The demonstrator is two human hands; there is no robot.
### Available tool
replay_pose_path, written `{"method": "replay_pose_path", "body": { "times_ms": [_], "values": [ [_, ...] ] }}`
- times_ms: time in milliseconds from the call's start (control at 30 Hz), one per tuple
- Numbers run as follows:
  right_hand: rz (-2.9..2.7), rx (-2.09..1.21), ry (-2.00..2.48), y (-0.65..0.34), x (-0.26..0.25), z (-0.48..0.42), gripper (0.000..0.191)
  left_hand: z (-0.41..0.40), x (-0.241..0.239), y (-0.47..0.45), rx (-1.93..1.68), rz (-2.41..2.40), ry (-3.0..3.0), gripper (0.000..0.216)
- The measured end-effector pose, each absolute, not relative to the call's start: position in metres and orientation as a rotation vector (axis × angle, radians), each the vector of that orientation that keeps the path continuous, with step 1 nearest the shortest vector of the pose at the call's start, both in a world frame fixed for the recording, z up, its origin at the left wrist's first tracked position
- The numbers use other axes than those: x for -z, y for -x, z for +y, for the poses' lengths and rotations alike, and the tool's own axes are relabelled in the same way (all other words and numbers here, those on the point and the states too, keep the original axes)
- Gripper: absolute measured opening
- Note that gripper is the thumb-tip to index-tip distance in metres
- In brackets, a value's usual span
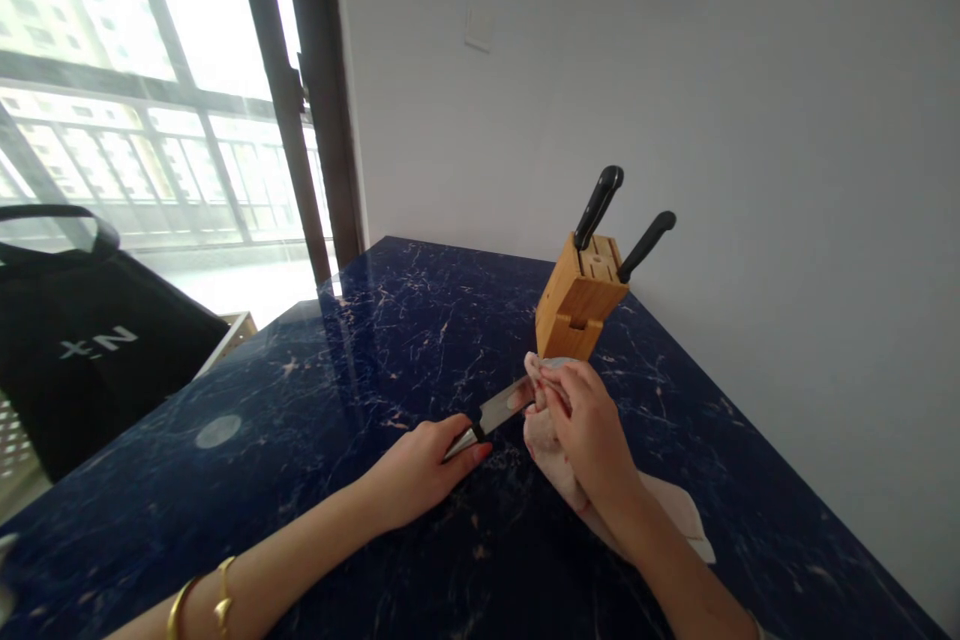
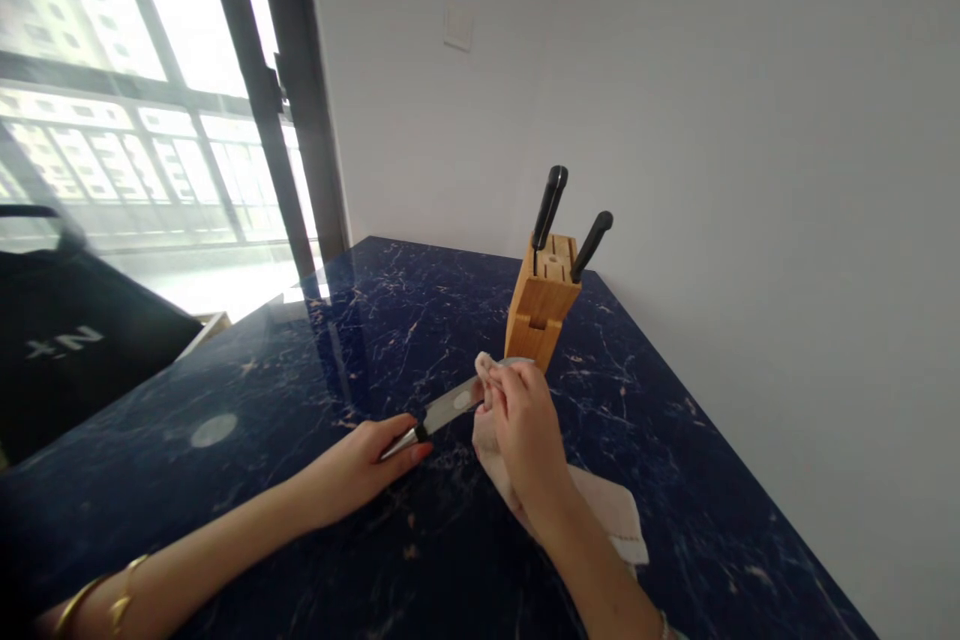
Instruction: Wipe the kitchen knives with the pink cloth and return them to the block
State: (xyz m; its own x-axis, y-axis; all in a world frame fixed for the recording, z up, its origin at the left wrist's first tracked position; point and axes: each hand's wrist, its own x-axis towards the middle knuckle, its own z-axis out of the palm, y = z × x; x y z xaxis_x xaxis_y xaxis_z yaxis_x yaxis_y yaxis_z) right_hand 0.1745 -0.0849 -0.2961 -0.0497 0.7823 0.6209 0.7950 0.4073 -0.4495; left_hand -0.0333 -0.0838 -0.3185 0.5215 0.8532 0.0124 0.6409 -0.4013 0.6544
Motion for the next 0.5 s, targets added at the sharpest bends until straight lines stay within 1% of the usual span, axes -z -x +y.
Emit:
{"method": "replay_pose_path", "body": {
  "times_ms": [100, 300, 500],
  "values": [
    [-1.821, 0.019, 1.36, -0.173, 0.297, -0.086, 0.016, -0.084, 0.318, 0.033, -0.476, 1.214, -2.172, 0.037],
    [-1.969, -0.041, 1.19, -0.148, 0.3, -0.097, 0.019, -0.084, 0.317, 0.033, -0.496, 1.214, -2.157, 0.039],
    [-1.751, 0.093, 1.372, -0.175, 0.288, -0.085, 0.025, -0.085, 0.314, 0.033, -0.45, 1.193, -2.149, 0.038]
  ]
}}
